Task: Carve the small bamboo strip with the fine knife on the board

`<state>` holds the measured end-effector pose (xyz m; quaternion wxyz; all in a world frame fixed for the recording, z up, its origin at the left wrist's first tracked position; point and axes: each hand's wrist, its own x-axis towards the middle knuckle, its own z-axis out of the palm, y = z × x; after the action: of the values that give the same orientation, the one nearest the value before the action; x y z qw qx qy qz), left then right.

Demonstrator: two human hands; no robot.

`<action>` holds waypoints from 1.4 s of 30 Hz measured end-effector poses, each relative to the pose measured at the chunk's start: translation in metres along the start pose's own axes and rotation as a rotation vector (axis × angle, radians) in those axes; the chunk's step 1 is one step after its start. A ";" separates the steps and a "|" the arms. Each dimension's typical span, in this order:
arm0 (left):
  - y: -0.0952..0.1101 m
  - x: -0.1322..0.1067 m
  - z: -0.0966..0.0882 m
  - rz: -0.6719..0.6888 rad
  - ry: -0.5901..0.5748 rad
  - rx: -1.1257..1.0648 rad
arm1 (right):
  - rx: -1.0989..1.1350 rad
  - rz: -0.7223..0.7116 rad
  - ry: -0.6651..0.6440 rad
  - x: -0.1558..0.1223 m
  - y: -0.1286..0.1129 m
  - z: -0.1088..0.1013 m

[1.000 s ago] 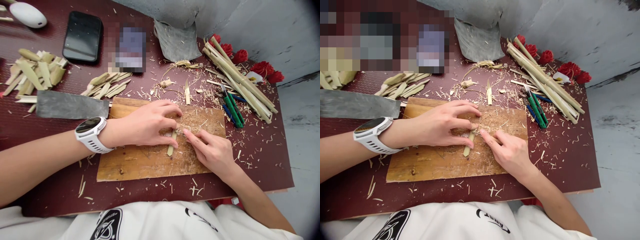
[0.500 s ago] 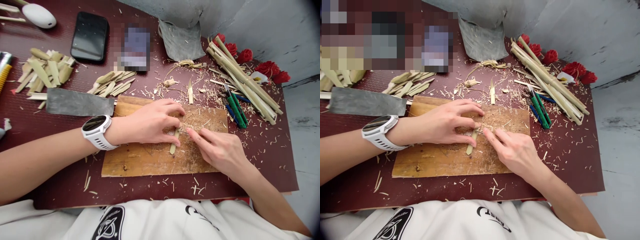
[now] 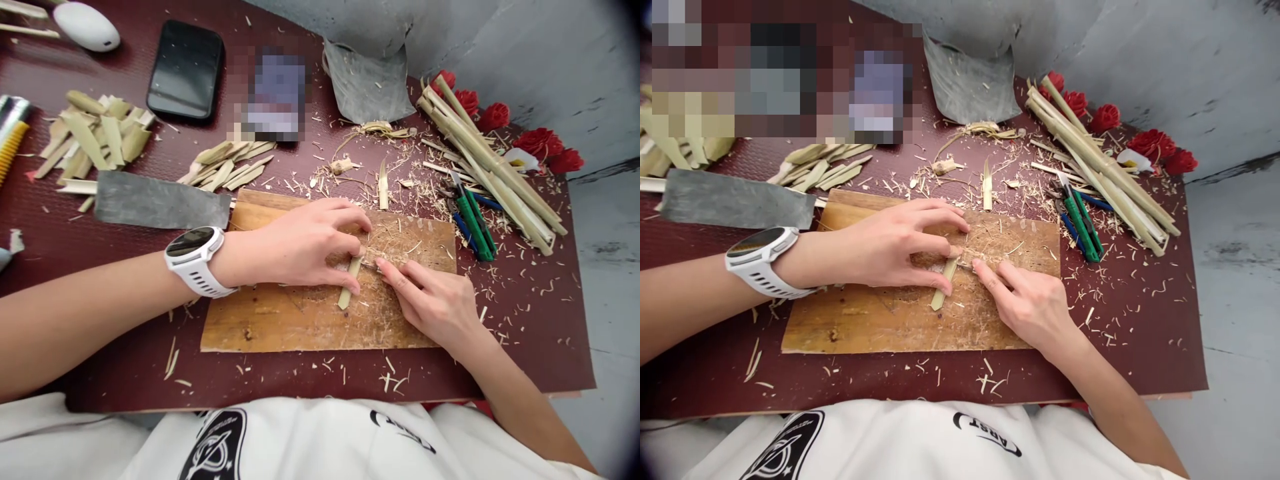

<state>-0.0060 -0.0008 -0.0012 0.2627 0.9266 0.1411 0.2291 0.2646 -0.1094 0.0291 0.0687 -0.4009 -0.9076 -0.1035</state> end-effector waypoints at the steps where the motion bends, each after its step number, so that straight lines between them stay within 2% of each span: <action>1: 0.000 0.000 0.000 0.002 0.003 0.005 | 0.002 0.006 0.004 -0.001 0.000 0.001; 7: -0.001 0.000 0.002 0.023 0.024 0.009 | 0.047 0.030 0.049 0.000 -0.001 0.002; 20: -0.002 -0.001 0.002 0.013 0.024 0.002 | 0.098 0.019 0.058 0.006 -0.001 0.000; 33: -0.002 0.000 0.002 0.020 0.018 0.000 | 0.004 0.017 -0.057 0.016 -0.005 -0.021; 42: -0.002 0.000 0.001 0.027 0.011 0.018 | 0.006 -0.027 -0.107 0.020 0.000 -0.027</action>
<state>-0.0060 0.0001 -0.0030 0.2505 0.9295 0.1320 0.2362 0.2526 -0.1017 0.0597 0.0198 -0.3933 -0.9157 -0.0800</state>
